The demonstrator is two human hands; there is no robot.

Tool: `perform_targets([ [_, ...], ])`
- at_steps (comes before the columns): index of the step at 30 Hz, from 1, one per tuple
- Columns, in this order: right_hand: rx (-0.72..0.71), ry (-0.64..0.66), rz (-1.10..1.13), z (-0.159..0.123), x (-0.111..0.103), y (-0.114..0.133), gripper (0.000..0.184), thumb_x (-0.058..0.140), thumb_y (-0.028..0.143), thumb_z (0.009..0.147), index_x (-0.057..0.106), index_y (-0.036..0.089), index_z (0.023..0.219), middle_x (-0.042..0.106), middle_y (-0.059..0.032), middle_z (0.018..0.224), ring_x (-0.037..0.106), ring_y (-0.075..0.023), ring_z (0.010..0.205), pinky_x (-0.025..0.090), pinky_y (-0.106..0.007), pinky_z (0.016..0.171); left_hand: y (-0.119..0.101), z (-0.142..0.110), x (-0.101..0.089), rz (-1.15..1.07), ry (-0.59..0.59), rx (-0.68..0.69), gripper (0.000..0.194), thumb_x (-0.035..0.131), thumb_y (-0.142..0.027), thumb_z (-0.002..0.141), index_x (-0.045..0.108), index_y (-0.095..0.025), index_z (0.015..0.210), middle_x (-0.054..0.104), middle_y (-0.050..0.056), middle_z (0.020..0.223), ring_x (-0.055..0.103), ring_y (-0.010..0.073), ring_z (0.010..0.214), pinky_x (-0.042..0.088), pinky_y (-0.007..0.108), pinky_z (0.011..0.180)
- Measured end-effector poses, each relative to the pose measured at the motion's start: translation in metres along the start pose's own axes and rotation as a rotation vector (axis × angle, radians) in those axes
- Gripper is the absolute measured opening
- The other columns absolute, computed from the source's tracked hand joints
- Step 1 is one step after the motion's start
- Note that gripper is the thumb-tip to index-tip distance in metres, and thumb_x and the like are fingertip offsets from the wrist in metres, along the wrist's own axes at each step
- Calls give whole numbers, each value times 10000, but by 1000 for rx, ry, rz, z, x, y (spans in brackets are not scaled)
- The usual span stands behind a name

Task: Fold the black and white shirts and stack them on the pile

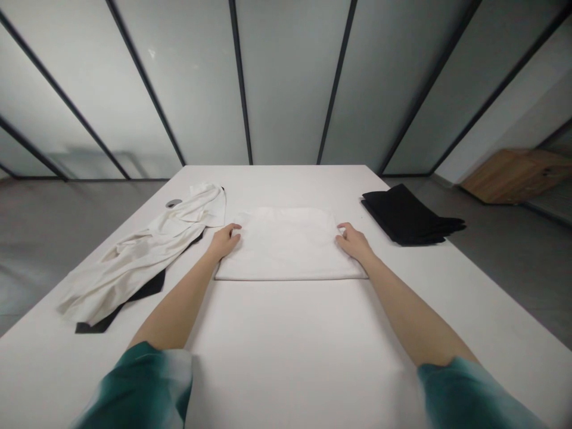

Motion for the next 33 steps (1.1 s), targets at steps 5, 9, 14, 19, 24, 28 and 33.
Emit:
perform_targets([
  [5, 48, -107, 277, 2, -5, -11, 238, 495, 245, 688, 612, 202, 890, 496, 51, 571, 491, -165, 573, 352, -267, 587, 8, 1, -8, -142, -25, -98, 336, 469, -309, 703, 681, -166, 921, 448, -39, 574, 449, 155, 559, 365, 272, 577],
  [9, 91, -144, 339, 1, -8, -14, 239, 514, 301, 700, 622, 191, 883, 478, 54, 548, 489, -169, 571, 353, -269, 583, 5, -2, -10, -81, 14, -91, 339, 498, -327, 712, 648, -180, 978, 435, -59, 536, 456, 156, 541, 349, 266, 570],
  [14, 158, -127, 117, 2, -25, -11, 305, 511, 451, 844, 654, 190, 910, 657, -41, 727, 587, -206, 729, 400, -288, 664, -3, -5, -18, 84, 110, -162, 594, 556, -566, 776, 569, -163, 1213, 612, -9, 640, 610, 213, 660, 407, 283, 616],
  [19, 155, 281, -259, -20, -31, -8, 507, 474, 634, 894, 645, 193, 711, 709, -128, 822, 630, -242, 752, 407, -314, 669, -10, -23, -31, 349, 453, -188, 649, 525, -798, 700, 679, -181, 828, 735, 140, 873, 682, 310, 843, 463, 339, 717],
  [24, -44, 303, -444, -70, -25, 5, 507, 511, 641, 890, 679, 170, 971, 708, -148, 998, 653, -267, 900, 435, -317, 732, -16, -65, -29, 492, 484, -96, 750, 560, -806, 665, 683, -175, 1051, 724, 179, 1108, 671, 357, 1010, 481, 379, 825],
  [28, -85, 146, -553, -72, -17, 13, 494, 434, 554, 967, 636, 134, 1131, 661, -190, 1126, 619, -295, 1050, 432, -357, 854, -16, -70, -14, 544, 312, -68, 707, 443, -734, 822, 609, -158, 1197, 678, 192, 1224, 631, 330, 1143, 466, 376, 915],
  [33, 19, 52, -578, -27, -12, 17, 542, 398, 552, 984, 607, 97, 1192, 632, -217, 1180, 594, -323, 1096, 427, -385, 880, -24, -29, -2, 566, 150, -95, 596, 433, -649, 896, 599, -154, 1182, 659, 188, 1227, 601, 322, 1177, 465, 375, 927],
])
Point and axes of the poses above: each hand's wrist, its own z-axis towards the middle knuckle, its own x-axis out of the palm, y = z × x, the point moved 5 cm from there along z, towards the middle knuckle
